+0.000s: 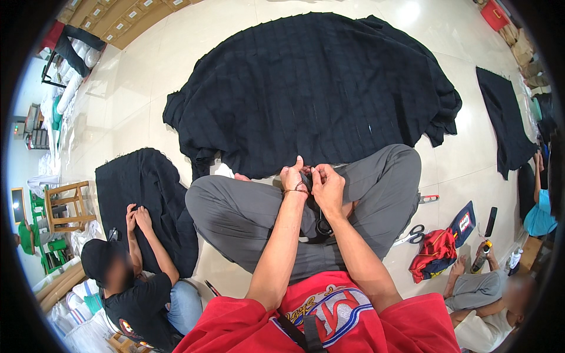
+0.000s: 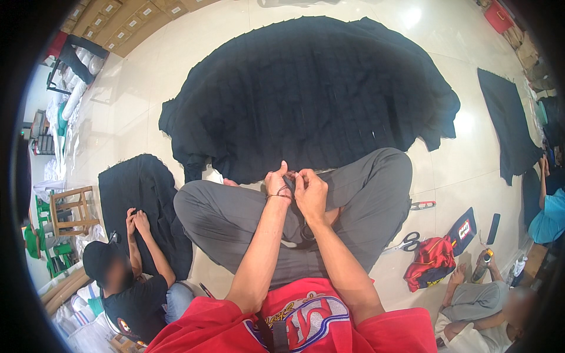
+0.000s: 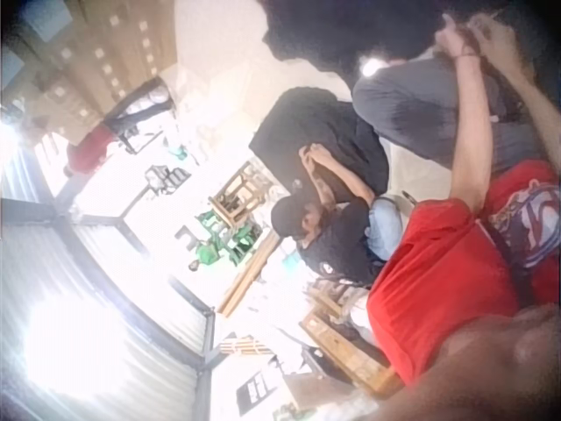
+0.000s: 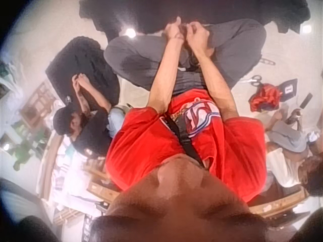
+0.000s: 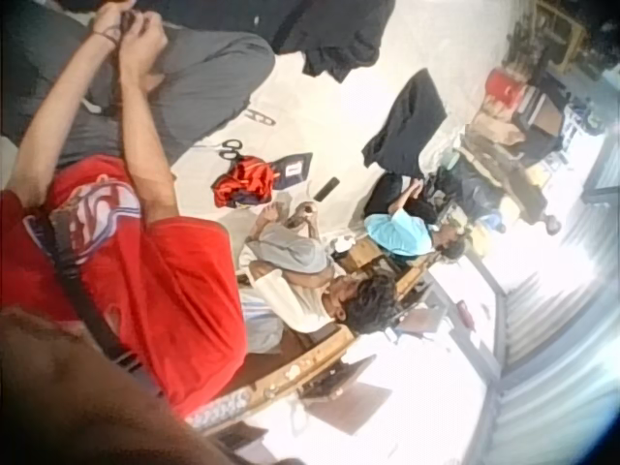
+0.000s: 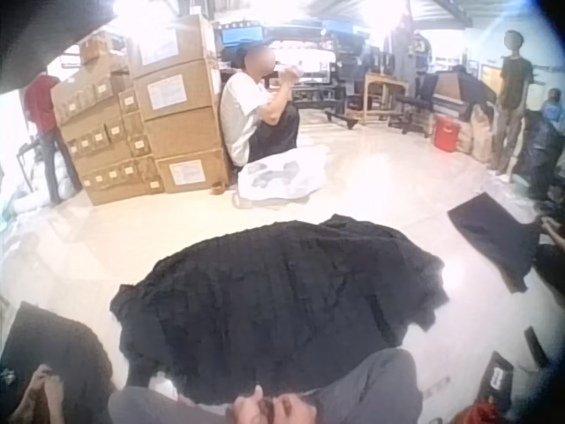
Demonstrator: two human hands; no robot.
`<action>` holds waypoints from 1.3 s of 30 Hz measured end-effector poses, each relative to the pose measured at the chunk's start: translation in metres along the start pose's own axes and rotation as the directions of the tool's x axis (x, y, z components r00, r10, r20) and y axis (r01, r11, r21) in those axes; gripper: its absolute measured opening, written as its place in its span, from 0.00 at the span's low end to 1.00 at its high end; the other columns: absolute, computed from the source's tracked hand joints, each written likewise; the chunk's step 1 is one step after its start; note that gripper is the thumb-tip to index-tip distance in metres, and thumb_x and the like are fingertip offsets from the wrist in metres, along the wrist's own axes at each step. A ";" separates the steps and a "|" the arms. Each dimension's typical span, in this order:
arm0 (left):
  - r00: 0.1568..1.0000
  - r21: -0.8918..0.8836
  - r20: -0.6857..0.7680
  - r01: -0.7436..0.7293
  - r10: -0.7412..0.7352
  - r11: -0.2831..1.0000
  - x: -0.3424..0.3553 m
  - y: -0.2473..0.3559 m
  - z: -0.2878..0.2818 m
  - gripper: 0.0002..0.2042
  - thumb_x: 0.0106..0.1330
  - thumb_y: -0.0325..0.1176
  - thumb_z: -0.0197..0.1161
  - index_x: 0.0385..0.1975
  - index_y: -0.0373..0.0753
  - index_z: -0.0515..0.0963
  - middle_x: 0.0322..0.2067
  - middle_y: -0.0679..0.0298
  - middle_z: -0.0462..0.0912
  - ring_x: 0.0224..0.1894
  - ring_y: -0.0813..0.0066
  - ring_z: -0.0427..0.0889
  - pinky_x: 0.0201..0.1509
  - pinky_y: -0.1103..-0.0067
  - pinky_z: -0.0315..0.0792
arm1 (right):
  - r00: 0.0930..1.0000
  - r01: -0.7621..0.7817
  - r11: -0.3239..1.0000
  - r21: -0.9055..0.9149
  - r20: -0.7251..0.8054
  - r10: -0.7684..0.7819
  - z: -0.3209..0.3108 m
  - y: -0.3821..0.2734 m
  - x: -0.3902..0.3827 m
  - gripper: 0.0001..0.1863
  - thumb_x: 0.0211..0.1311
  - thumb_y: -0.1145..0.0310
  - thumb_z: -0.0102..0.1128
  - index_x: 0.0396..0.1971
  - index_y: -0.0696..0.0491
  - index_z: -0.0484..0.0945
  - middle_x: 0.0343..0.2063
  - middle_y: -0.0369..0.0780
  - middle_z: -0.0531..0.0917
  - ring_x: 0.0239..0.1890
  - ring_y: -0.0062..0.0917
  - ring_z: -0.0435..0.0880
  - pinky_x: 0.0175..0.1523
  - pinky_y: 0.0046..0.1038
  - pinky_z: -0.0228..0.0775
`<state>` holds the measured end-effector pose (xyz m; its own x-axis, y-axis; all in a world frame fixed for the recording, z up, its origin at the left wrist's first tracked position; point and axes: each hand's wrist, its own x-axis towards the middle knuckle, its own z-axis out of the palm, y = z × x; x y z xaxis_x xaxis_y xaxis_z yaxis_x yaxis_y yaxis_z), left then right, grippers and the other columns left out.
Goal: The person sits on the floor and uses scissors to cut a large piece of black fabric. They repeatedly trim the edges and make small snips along the fabric's surface while others work nearby.
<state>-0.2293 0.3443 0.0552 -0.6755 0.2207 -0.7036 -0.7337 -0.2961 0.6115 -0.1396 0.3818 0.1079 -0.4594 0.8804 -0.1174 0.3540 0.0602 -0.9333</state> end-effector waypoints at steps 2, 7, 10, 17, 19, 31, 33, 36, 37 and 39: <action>1.000 0.016 -0.005 -0.011 0.011 1.000 0.003 -0.003 -0.003 0.12 0.64 0.29 0.72 0.30 0.35 0.72 0.23 0.58 0.80 0.22 0.69 0.78 0.28 0.74 0.74 | 0.999 0.049 0.998 -0.038 -0.005 -0.049 -0.001 0.001 -0.002 0.03 0.61 0.77 0.63 0.31 0.61 0.80 0.20 0.45 0.83 0.21 0.27 0.83 0.28 0.30 0.72; 1.000 0.031 -0.013 -0.011 0.011 0.999 0.001 -0.003 -0.001 0.10 0.63 0.29 0.72 0.31 0.36 0.74 0.24 0.60 0.81 0.22 0.69 0.78 0.29 0.74 0.73 | 0.995 0.094 0.996 0.006 -0.037 -0.093 -0.004 0.003 -0.006 0.04 0.61 0.77 0.63 0.28 0.61 0.78 0.16 0.38 0.78 0.19 0.16 0.73 0.26 0.24 0.66; 1.000 0.033 -0.022 -0.010 0.011 0.999 0.002 -0.003 -0.002 0.10 0.63 0.29 0.72 0.31 0.36 0.75 0.24 0.60 0.81 0.22 0.70 0.78 0.29 0.74 0.73 | 0.997 0.078 0.997 0.010 -0.017 -0.077 -0.007 0.000 -0.009 0.03 0.59 0.79 0.62 0.27 0.61 0.77 0.18 0.42 0.80 0.18 0.22 0.78 0.26 0.27 0.68; 0.999 0.053 -0.025 -0.025 0.027 0.998 0.002 -0.003 -0.002 0.14 0.61 0.30 0.74 0.29 0.38 0.70 0.23 0.58 0.78 0.23 0.67 0.78 0.31 0.72 0.74 | 0.997 0.072 0.997 0.018 -0.004 -0.072 -0.011 -0.002 -0.011 0.03 0.58 0.79 0.63 0.27 0.60 0.77 0.17 0.41 0.80 0.19 0.21 0.77 0.26 0.27 0.68; 0.999 0.053 -0.034 -0.023 0.025 0.998 0.002 -0.003 -0.002 0.15 0.62 0.30 0.74 0.28 0.38 0.70 0.22 0.58 0.78 0.23 0.67 0.78 0.30 0.72 0.74 | 0.998 0.069 0.997 0.025 -0.004 -0.069 -0.011 -0.003 -0.011 0.04 0.58 0.79 0.63 0.27 0.60 0.77 0.17 0.41 0.80 0.19 0.20 0.77 0.26 0.27 0.68; 0.999 0.020 -0.050 0.002 0.000 1.000 0.007 -0.005 -0.005 0.13 0.64 0.31 0.72 0.27 0.36 0.71 0.20 0.57 0.79 0.19 0.68 0.77 0.27 0.74 0.73 | 0.999 -0.026 1.000 0.013 0.022 0.026 -0.024 -0.007 -0.006 0.08 0.50 0.77 0.68 0.29 0.59 0.77 0.20 0.36 0.80 0.20 0.16 0.77 0.28 0.22 0.71; 0.999 0.003 -0.048 0.005 -0.005 1.000 0.006 -0.005 -0.004 0.14 0.64 0.31 0.72 0.27 0.36 0.70 0.20 0.57 0.79 0.19 0.68 0.77 0.27 0.74 0.73 | 0.998 -0.058 0.997 0.048 0.016 0.058 -0.028 -0.005 0.000 0.08 0.50 0.77 0.68 0.30 0.59 0.77 0.21 0.36 0.80 0.20 0.16 0.77 0.28 0.22 0.71; 0.999 0.004 -0.044 0.005 -0.005 1.000 0.006 -0.005 -0.003 0.14 0.64 0.31 0.72 0.27 0.36 0.70 0.20 0.56 0.79 0.19 0.68 0.76 0.27 0.74 0.73 | 0.988 -0.099 0.995 -0.032 0.114 0.102 -0.032 0.001 0.008 0.13 0.51 0.75 0.70 0.37 0.61 0.81 0.23 0.40 0.83 0.22 0.21 0.81 0.30 0.26 0.74; 0.999 -0.001 -0.037 0.011 -0.011 1.000 0.007 -0.005 -0.003 0.14 0.64 0.31 0.72 0.27 0.36 0.70 0.20 0.56 0.79 0.19 0.68 0.76 0.27 0.74 0.73 | 0.977 -0.113 0.990 -0.082 0.174 0.125 -0.033 0.003 0.009 0.14 0.52 0.74 0.70 0.39 0.62 0.82 0.24 0.42 0.84 0.23 0.22 0.83 0.30 0.27 0.75; 0.999 -0.012 -0.026 0.020 -0.020 1.000 0.008 -0.004 -0.005 0.14 0.64 0.31 0.72 0.28 0.36 0.70 0.20 0.56 0.79 0.19 0.68 0.76 0.27 0.73 0.73 | 0.948 -0.169 0.974 -0.150 0.246 0.202 -0.032 -0.004 0.012 0.17 0.54 0.71 0.71 0.42 0.62 0.83 0.25 0.45 0.86 0.26 0.26 0.86 0.33 0.29 0.76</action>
<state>-0.2309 0.3425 0.0452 -0.6585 0.2023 -0.7248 -0.7459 -0.3032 0.5930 -0.1207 0.4073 0.1213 -0.5644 0.7308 -0.3838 0.5446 -0.0198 -0.8384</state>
